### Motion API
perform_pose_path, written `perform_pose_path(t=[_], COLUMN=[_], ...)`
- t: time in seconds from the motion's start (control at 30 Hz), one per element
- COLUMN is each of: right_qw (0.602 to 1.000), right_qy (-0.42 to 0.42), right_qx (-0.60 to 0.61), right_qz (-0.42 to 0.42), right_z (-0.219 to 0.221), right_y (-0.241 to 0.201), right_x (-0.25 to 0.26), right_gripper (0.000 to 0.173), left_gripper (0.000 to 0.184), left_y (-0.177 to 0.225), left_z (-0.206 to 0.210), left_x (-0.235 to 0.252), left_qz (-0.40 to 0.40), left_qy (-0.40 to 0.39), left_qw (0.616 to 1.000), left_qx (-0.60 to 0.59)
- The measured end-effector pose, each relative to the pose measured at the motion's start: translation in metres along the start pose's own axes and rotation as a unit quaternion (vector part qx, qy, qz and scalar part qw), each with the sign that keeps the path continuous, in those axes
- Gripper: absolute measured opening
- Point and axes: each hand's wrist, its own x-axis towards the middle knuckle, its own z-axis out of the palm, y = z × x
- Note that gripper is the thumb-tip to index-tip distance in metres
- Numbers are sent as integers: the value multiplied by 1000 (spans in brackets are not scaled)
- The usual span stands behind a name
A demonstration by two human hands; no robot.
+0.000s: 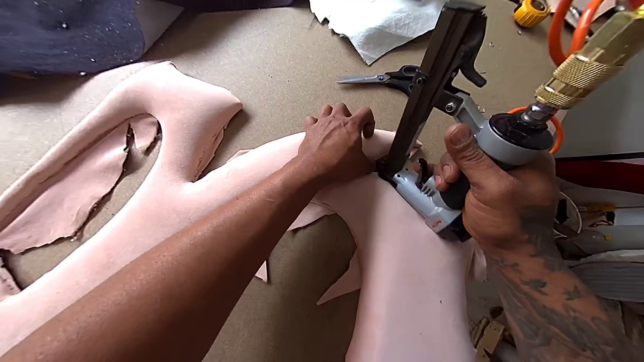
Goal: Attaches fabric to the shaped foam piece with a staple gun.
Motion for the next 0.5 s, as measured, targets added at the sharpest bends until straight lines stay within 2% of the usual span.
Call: perform_pose_path(t=[0.13, 0.2, 0.37, 0.5], right_qw=[999, 998, 997, 997], right_qy=[2, 0, -3, -19], right_qx=[6, 21, 66, 64], right_qz=[51, 58, 39, 35], right_z=[-24, -28, -17, -8], right_y=[-11, -12, -5, -2], right_x=[-5, -7, -1, 5], right_gripper=[23, 24, 19, 20], left_gripper=[39, 32, 64, 69], left_y=[-19, -23, -7, -4], left_z=[-12, -19, -20, -21], left_x=[0, -2, -8, -3], left_qz=[45, 29, -91, -107], left_qy=[-20, -17, -40, -72], left_qw=[994, 992, 995, 991], left_qx=[-101, -122, -21, -30])
